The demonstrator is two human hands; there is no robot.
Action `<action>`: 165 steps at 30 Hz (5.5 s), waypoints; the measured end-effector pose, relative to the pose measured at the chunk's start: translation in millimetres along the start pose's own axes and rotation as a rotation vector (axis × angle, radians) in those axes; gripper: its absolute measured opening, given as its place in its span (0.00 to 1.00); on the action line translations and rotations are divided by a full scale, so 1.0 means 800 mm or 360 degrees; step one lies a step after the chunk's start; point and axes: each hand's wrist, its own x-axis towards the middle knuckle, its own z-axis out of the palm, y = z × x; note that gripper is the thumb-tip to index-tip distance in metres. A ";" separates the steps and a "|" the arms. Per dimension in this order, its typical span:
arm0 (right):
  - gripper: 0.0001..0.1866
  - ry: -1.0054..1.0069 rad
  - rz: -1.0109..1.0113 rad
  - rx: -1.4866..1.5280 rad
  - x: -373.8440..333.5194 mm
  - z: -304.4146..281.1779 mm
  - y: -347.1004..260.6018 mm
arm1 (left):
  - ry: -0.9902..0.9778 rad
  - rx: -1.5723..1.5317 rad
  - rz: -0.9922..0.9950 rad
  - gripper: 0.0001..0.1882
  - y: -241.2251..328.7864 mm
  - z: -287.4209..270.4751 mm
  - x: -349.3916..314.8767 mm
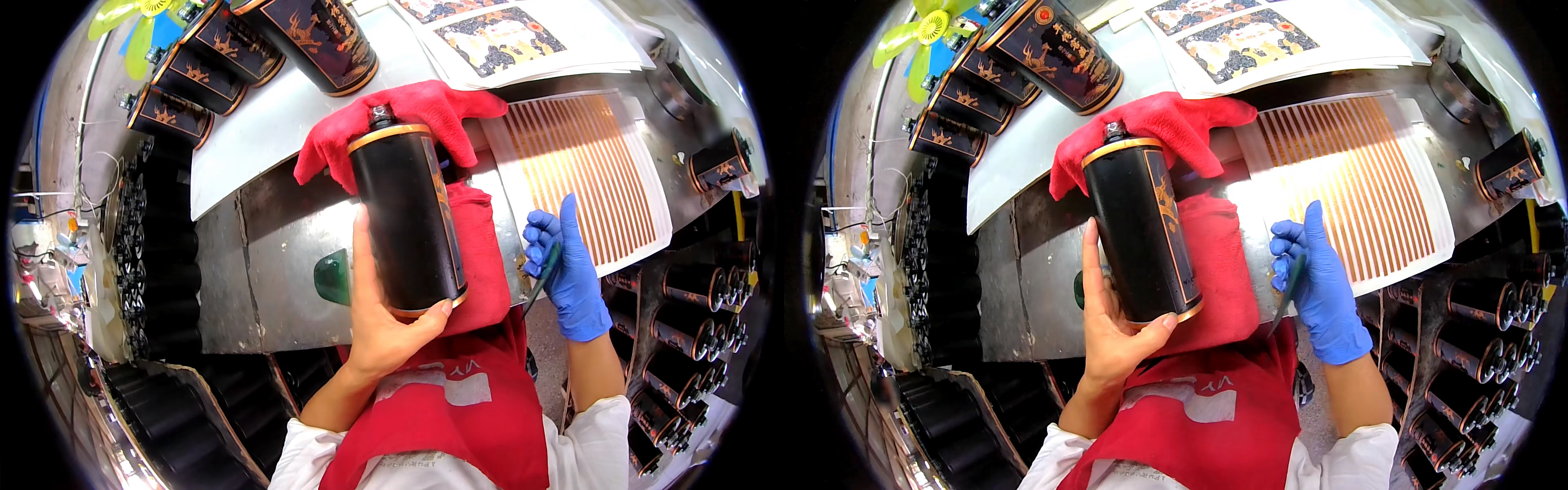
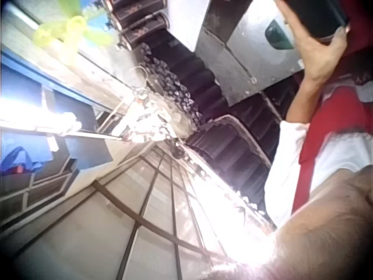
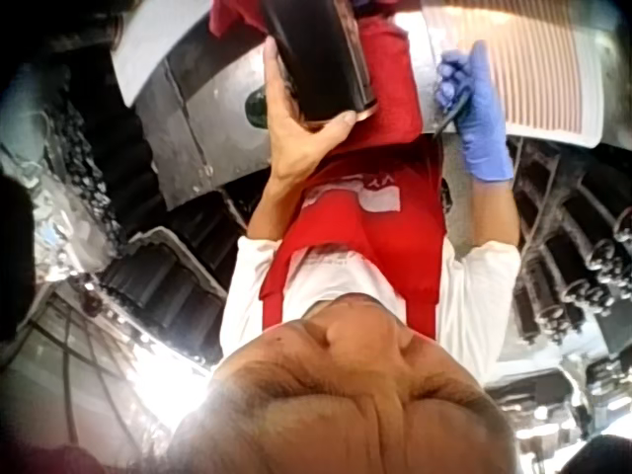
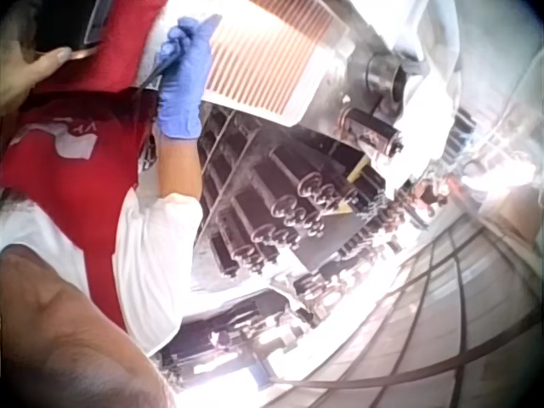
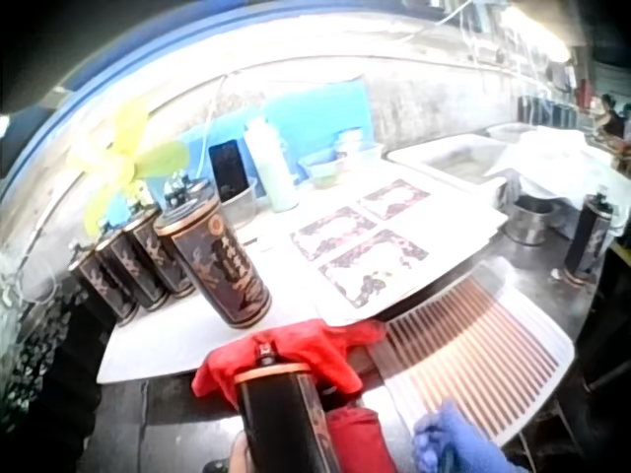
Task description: The person applies decorative labels and copper-colored strips to cylindrical black containers. They wipe the containers with a green cloth, align and press the labels, and smooth the edges before placing finished units on a nearby shelf.
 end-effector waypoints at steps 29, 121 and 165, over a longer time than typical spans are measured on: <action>0.21 0.0126 -0.0338 -0.0508 -0.053 0.026 0.031 | -0.0043 -0.0072 0.0041 0.52 0.002 0.004 -0.003; 0.17 0.0048 -0.1040 -0.1593 -0.091 0.081 0.079 | -0.0379 0.1862 0.0700 0.46 -0.023 -0.043 -0.001; 0.15 0.0245 -0.0975 -0.1319 -0.080 0.070 0.077 | -0.0151 0.1092 0.0512 0.53 -0.037 -0.057 -0.019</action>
